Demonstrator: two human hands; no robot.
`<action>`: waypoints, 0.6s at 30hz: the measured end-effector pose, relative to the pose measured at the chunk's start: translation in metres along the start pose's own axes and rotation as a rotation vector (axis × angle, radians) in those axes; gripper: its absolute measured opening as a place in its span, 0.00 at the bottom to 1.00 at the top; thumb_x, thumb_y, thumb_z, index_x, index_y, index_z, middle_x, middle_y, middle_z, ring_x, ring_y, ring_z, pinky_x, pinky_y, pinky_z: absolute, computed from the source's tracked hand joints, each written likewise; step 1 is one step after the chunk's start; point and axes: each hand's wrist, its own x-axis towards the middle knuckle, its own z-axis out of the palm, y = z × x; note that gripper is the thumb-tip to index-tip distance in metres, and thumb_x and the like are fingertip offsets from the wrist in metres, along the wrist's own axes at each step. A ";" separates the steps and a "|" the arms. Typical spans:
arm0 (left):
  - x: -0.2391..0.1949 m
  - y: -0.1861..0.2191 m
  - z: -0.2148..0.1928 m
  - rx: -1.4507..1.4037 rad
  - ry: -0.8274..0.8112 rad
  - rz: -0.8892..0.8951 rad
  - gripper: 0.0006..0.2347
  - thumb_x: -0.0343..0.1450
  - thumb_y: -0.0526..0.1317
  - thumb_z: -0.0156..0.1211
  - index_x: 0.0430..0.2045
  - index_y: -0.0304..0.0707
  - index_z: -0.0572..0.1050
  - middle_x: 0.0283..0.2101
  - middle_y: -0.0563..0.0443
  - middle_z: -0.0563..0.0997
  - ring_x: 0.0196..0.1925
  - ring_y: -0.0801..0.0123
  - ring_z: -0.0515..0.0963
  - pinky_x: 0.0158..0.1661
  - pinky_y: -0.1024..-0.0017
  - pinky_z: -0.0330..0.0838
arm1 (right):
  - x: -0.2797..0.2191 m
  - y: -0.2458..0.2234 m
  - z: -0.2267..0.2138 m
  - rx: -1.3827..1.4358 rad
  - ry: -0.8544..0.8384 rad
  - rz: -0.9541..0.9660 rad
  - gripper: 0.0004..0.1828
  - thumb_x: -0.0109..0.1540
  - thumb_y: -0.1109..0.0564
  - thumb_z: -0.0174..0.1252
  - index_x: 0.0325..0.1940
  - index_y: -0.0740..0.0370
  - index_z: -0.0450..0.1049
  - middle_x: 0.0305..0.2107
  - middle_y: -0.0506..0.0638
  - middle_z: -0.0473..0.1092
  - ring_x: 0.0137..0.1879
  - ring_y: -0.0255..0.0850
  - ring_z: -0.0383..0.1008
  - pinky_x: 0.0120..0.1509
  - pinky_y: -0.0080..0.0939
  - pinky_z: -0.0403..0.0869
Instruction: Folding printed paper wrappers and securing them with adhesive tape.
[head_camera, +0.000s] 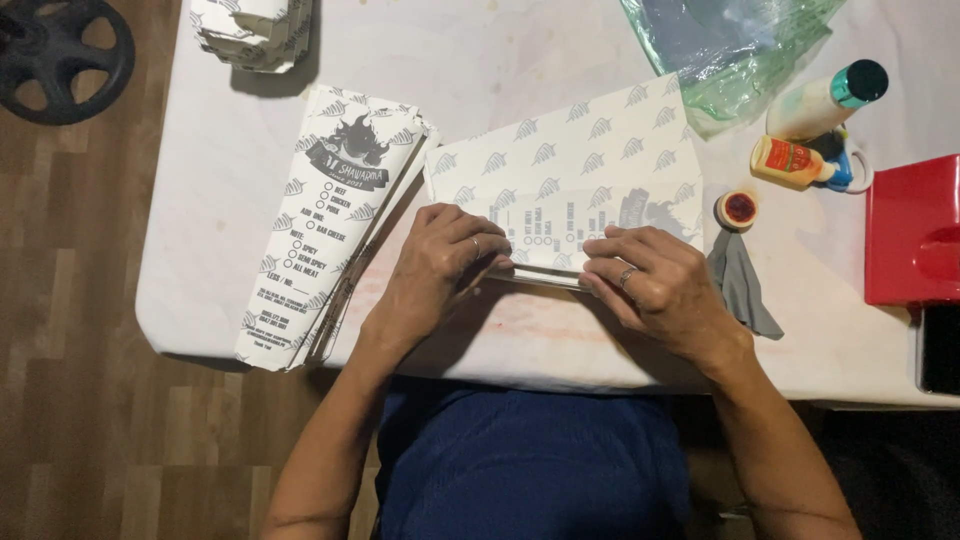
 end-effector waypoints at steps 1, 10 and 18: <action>-0.002 -0.004 0.004 0.000 -0.001 0.000 0.04 0.70 0.40 0.69 0.33 0.42 0.83 0.36 0.50 0.85 0.41 0.64 0.81 0.55 0.62 0.68 | -0.001 0.000 0.002 0.000 0.000 0.001 0.06 0.64 0.56 0.65 0.35 0.59 0.83 0.35 0.53 0.80 0.46 0.52 0.82 0.51 0.50 0.80; -0.007 0.006 0.010 0.073 0.105 0.089 0.02 0.69 0.34 0.68 0.30 0.38 0.82 0.35 0.47 0.85 0.38 0.60 0.84 0.53 0.61 0.74 | 0.000 -0.006 0.007 -0.013 0.064 0.029 0.07 0.65 0.58 0.63 0.33 0.62 0.81 0.32 0.54 0.80 0.42 0.50 0.82 0.49 0.48 0.81; -0.008 0.010 0.008 0.077 0.193 0.118 0.04 0.72 0.35 0.64 0.29 0.36 0.81 0.34 0.45 0.84 0.39 0.59 0.85 0.52 0.59 0.77 | 0.005 -0.024 0.043 0.027 0.195 0.017 0.06 0.65 0.54 0.63 0.36 0.55 0.81 0.33 0.47 0.77 0.42 0.46 0.78 0.46 0.44 0.78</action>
